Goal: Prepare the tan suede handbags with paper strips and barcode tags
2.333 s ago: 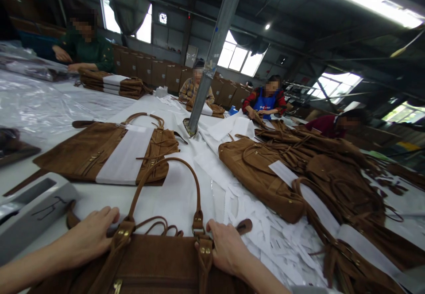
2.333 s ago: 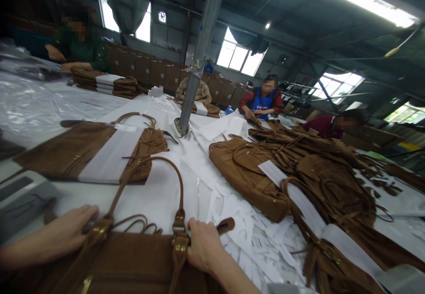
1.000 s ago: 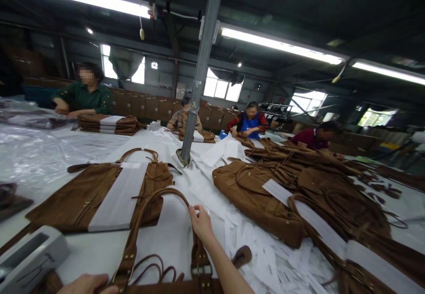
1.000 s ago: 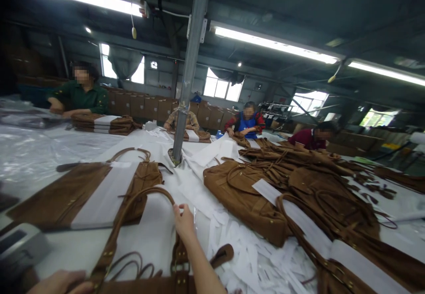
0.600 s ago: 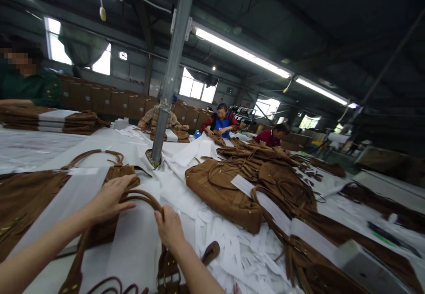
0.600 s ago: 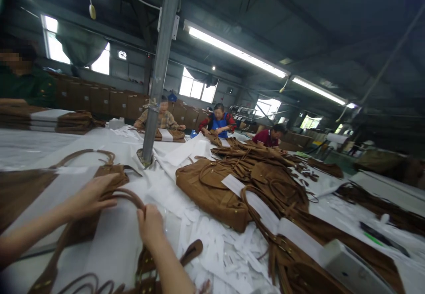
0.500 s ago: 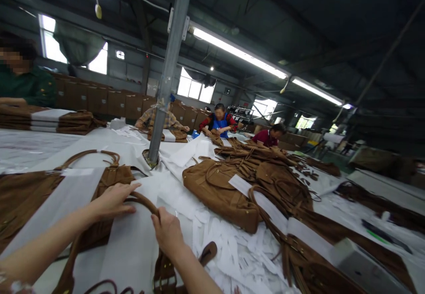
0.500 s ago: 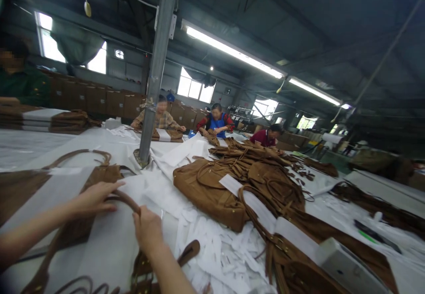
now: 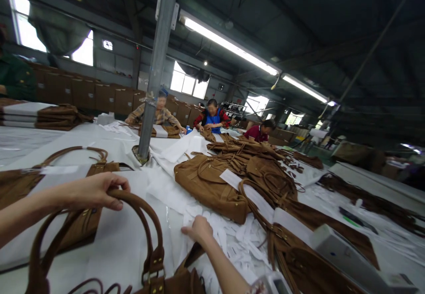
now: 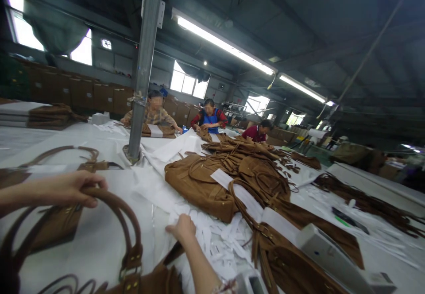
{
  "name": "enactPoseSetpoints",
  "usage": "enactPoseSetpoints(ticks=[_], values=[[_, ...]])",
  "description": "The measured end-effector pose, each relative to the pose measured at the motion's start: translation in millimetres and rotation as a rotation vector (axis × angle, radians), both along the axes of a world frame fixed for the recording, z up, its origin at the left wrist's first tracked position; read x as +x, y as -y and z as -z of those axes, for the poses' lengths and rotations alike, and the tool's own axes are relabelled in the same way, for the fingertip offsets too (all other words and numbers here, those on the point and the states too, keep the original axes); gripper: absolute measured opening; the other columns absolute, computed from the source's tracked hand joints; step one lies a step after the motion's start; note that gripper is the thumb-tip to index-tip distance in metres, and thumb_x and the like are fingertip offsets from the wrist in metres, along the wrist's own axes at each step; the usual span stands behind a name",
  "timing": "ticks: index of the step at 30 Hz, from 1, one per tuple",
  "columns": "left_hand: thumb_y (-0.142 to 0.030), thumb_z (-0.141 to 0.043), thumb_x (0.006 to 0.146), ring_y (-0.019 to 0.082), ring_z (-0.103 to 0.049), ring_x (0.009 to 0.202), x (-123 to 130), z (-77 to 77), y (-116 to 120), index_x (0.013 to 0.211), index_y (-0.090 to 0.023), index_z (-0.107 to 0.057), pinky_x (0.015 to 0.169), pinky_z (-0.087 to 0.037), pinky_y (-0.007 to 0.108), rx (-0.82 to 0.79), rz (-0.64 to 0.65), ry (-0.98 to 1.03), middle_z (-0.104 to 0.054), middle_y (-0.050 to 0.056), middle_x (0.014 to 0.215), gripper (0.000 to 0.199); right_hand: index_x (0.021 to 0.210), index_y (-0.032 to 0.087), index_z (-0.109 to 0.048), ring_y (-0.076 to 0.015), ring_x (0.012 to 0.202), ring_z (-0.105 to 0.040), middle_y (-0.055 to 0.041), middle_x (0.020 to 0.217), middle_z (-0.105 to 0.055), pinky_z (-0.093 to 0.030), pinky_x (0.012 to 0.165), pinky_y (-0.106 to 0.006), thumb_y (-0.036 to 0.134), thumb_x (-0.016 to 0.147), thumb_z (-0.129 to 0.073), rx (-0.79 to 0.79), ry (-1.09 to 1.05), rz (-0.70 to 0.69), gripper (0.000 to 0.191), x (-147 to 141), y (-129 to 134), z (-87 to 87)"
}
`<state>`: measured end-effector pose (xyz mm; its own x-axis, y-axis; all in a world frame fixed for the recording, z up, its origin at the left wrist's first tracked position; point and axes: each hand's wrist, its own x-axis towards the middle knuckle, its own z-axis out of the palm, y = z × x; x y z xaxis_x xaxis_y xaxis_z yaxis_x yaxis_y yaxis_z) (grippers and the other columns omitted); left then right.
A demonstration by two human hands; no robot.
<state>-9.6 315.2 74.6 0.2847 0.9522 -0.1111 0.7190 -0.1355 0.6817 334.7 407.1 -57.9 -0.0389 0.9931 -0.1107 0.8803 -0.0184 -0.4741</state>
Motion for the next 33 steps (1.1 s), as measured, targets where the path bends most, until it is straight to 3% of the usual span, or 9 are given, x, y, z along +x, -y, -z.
enactPoseSetpoints(ticks=[5,9,11,18,22,25,28,31,33], values=[[-0.038,-0.060,0.076,0.016,-0.053,0.075,16.7,-9.5,19.2,0.092,-0.021,-0.062,0.066,-0.033,0.020,-0.006,0.017,-0.105,-0.059,-0.004,0.076,0.023,0.058,0.019,-0.059,-0.0190,0.075,-0.066,-0.0024,0.071,-0.068,-0.044,0.064,-0.024,0.019,0.058,-0.072,-0.007,-0.105,-0.029,0.013,-4.7,2.5,17.8],[-0.041,-0.060,0.077,0.017,-0.055,0.079,16.0,-6.8,25.1,0.092,-0.023,-0.063,0.067,-0.032,0.020,0.010,-0.012,-0.152,-0.061,-0.005,0.079,0.024,0.065,0.017,-0.063,-0.0129,0.059,-0.062,0.0002,0.060,-0.066,-0.042,0.055,-0.019,0.015,0.067,-0.062,0.025,-0.245,-0.042,0.003,-1.4,-12.2,12.8],[-0.040,-0.060,0.076,0.016,-0.055,0.078,16.1,-3.7,26.1,0.091,-0.023,-0.064,0.066,-0.032,0.019,0.015,-0.027,-0.144,-0.061,-0.006,0.077,0.024,0.061,0.015,-0.063,-0.0117,0.051,-0.058,-0.0002,0.052,-0.063,-0.040,0.051,-0.019,0.021,0.073,-0.058,0.046,-0.300,-0.050,0.014,6.0,-17.8,5.7],[-0.036,-0.061,0.073,0.015,-0.052,0.073,21.6,5.4,27.5,0.090,-0.023,-0.064,0.063,-0.031,0.018,-0.020,-0.011,-0.070,-0.058,-0.007,0.073,0.022,0.047,0.018,-0.051,-0.0113,0.052,-0.051,0.0008,0.048,-0.055,-0.035,0.054,-0.021,0.041,0.077,-0.057,0.275,-0.445,-0.047,0.038,25.9,-18.9,-38.5],[-0.036,-0.059,0.075,0.015,-0.051,0.070,23.2,8.3,27.4,0.086,-0.023,-0.064,0.061,-0.031,0.018,0.011,-0.020,-0.067,-0.057,-0.007,0.069,0.018,0.049,0.019,-0.048,-0.0110,0.047,-0.050,0.0029,0.046,-0.051,-0.033,0.052,-0.023,0.043,0.074,-0.060,0.320,-0.569,-0.066,0.036,31.6,-18.1,-59.7],[-0.034,-0.059,0.074,0.015,-0.051,0.070,23.6,12.7,28.0,0.084,-0.022,-0.066,0.061,-0.031,0.018,0.047,-0.042,-0.047,-0.057,-0.006,0.069,0.017,0.065,0.019,-0.056,-0.0118,0.042,-0.050,0.0003,0.054,-0.059,-0.033,0.047,-0.023,0.053,0.077,-0.057,0.286,-0.719,-0.033,0.036,37.8,-17.7,-74.5],[-0.034,-0.061,0.073,0.014,-0.051,0.069,21.5,16.7,27.2,0.087,-0.022,-0.066,0.060,-0.031,0.019,0.038,-0.034,-0.007,-0.057,-0.006,0.068,0.019,0.074,0.019,-0.058,-0.0151,0.056,-0.061,-0.0063,0.072,-0.068,-0.041,0.051,-0.024,0.065,0.077,-0.054,0.253,-0.878,-0.035,0.047,41.1,-9.4,-98.2],[-0.036,-0.064,0.071,0.014,-0.049,0.068,16.1,14.3,23.4,0.084,-0.020,-0.065,0.059,-0.031,0.019,-0.002,-0.027,0.038,-0.055,-0.006,0.067,0.021,0.066,0.017,-0.059,-0.0195,0.072,-0.066,-0.0114,0.082,-0.070,-0.048,0.063,-0.029,0.071,0.076,-0.054,0.061,-1.135,-0.134,0.055,31.9,15.5,-127.6],[-0.041,-0.068,0.068,0.013,-0.047,0.066,10.9,8.6,19.4,0.079,-0.018,-0.065,0.058,-0.031,0.020,-0.026,-0.016,0.066,-0.055,-0.005,0.066,0.026,0.061,0.015,-0.059,-0.0177,0.071,-0.065,-0.0114,0.080,-0.070,-0.048,0.066,-0.028,0.067,0.075,-0.061,-0.082,-1.296,-0.218,0.054,18.7,41.6,-143.2]])
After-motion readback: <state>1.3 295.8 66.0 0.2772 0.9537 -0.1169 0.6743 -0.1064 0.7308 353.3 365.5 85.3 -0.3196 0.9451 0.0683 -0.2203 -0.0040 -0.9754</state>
